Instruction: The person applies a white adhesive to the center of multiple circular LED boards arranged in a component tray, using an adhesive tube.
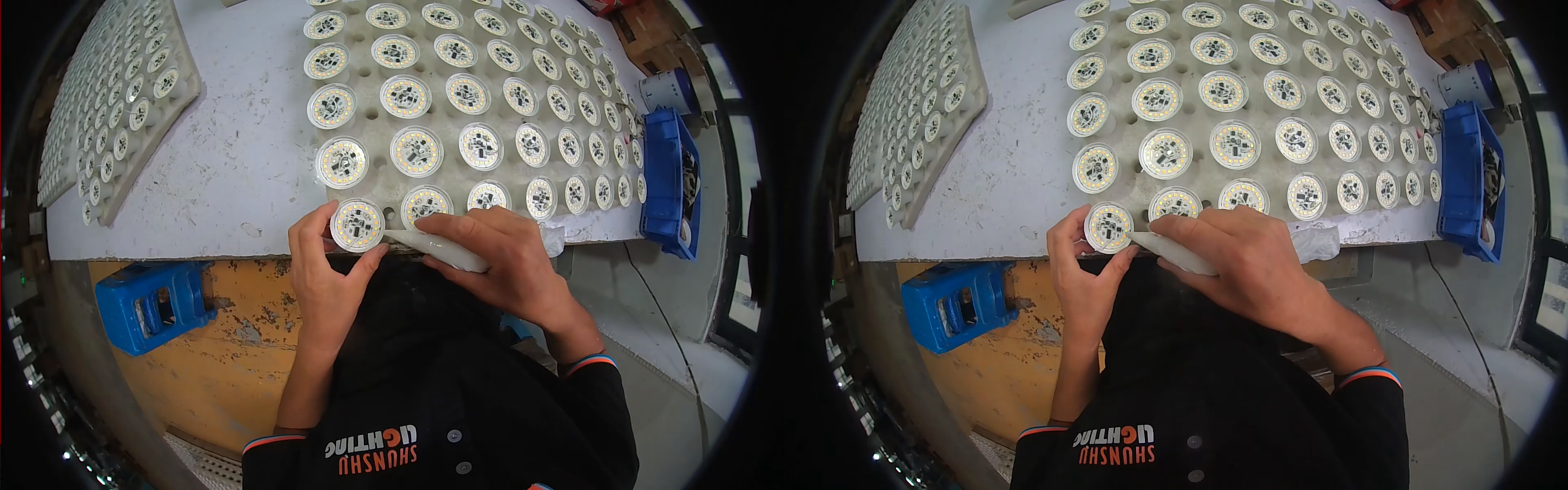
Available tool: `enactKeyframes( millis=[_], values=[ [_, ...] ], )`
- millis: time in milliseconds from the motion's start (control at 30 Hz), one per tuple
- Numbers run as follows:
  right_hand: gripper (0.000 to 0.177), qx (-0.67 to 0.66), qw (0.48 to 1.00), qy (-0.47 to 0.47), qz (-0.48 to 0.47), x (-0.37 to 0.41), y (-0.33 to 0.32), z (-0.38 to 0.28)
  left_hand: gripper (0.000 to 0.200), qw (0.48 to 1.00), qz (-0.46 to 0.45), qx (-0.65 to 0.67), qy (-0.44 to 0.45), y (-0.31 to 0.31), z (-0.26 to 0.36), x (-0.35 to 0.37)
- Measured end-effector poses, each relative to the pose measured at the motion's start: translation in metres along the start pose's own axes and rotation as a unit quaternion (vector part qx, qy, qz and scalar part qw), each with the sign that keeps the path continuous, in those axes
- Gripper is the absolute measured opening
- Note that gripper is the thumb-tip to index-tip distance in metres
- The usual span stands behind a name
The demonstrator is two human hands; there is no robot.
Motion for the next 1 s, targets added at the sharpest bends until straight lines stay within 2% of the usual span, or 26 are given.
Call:
enactKeyframes(
  millis=[100, 167, 267, 367, 600, 700, 1000],
  values=[
    [0.045, 0.001, 1.0, -0.009, 0.0, -0.002, 0.0, -0.002, 0.069, 0.999, -0.026, 0.002, 0.04, 0.0, 0.001, -0.007],
    [0.038, 0.025, 0.999, -0.019, 0.007, -0.002, 0.004, -0.001, 0.068, 0.994, -0.063, -0.023, 0.083, -0.004, 0.003, -0.013],
    [0.032, 0.061, 0.998, -0.025, 0.001, -0.003, 0.009, -0.002, 0.07, 0.984, -0.144, -0.015, 0.104, -0.014, 0.01, -0.022],
    [0.029, 0.084, 0.996, -0.029, -0.002, -0.003, 0.013, -0.003, 0.072, 0.977, -0.179, -0.012, 0.115, -0.017, 0.01, -0.025],
    [0.029, 0.088, 0.995, -0.035, -0.005, -0.004, 0.018, -0.004, 0.073, 0.979, -0.178, -0.01, 0.099, -0.016, 0.012, -0.025],
    [0.038, 0.082, 0.995, -0.049, 0.017, -0.004, 0.02, -0.002, 0.073, 0.979, -0.178, -0.013, 0.097, -0.016, 0.012, -0.025],
    [0.039, 0.081, 0.996, -0.046, 0.007, -0.004, 0.019, -0.003, 0.071, 0.978, -0.182, -0.009, 0.098, -0.016, 0.012, -0.024]
  ],
)
Point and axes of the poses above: each hand's wrist, its own x-axis away from the middle knuckle, its own y-axis out of the palm, z = x × y, the point moved 2 cm from there along -x, towards the middle knuckle, and after that the axes turned 8 degrees about x, right-handed, at the moved point
